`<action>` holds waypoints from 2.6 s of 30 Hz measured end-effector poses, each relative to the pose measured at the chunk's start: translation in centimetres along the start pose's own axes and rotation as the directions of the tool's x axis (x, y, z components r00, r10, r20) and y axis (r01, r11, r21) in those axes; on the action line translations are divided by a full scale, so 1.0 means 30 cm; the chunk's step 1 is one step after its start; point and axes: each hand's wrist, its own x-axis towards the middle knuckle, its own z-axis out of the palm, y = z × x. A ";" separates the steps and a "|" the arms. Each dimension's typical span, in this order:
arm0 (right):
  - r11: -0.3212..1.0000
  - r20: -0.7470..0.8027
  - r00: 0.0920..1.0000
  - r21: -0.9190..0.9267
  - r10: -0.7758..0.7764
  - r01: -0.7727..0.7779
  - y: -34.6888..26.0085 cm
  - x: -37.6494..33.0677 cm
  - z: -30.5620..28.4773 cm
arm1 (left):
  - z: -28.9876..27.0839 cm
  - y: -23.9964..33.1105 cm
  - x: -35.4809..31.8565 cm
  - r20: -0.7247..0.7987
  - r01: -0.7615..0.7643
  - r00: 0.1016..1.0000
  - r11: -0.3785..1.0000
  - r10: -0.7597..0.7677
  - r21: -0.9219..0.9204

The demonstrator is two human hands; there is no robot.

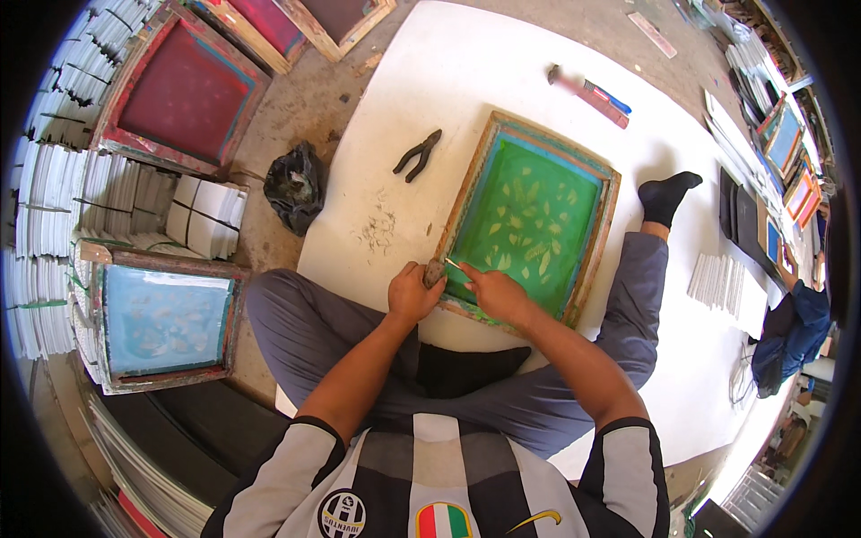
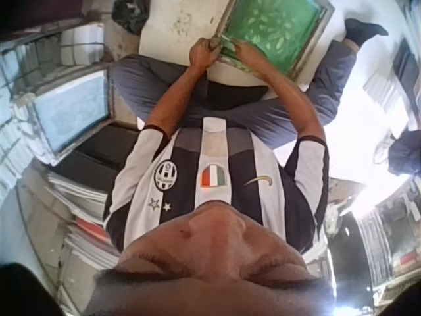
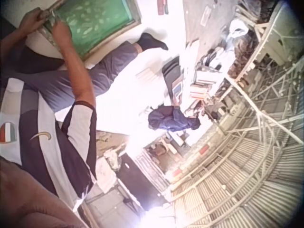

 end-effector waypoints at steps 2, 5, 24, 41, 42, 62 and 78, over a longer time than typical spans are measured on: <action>0.995 -0.052 0.999 -0.101 -0.011 0.006 -0.011 -0.015 0.004 | -0.002 -0.002 0.001 0.002 0.003 1.000 1.000 -0.003 -0.007; 0.989 -0.093 0.995 -0.145 -0.018 0.004 -0.009 -0.021 0.017 | -0.007 0.008 0.005 0.023 0.016 1.000 1.000 -0.015 -0.016; 0.881 -0.118 0.976 0.421 -0.184 0.217 0.153 0.062 0.110 | 0.014 0.012 0.017 -0.018 -0.043 0.999 0.997 0.042 -0.057; 0.863 0.117 0.991 0.493 0.058 -0.108 0.153 0.095 0.046 | 0.000 0.010 0.008 -0.021 -0.024 1.000 0.998 0.023 -0.052; 0.862 0.134 0.988 0.491 0.072 -0.130 0.153 0.099 0.048 | -0.002 0.011 0.008 -0.019 -0.021 1.000 0.998 0.020 -0.054; 0.991 -0.259 0.965 0.115 -0.041 0.073 0.054 -0.058 0.080 | -0.042 0.056 -0.006 0.079 0.085 0.992 0.984 -0.098 0.155; 0.993 -0.027 1.000 0.119 0.014 -0.010 0.002 -0.091 -0.042 | -0.036 0.029 -0.034 0.162 0.103 0.981 0.994 -0.107 0.034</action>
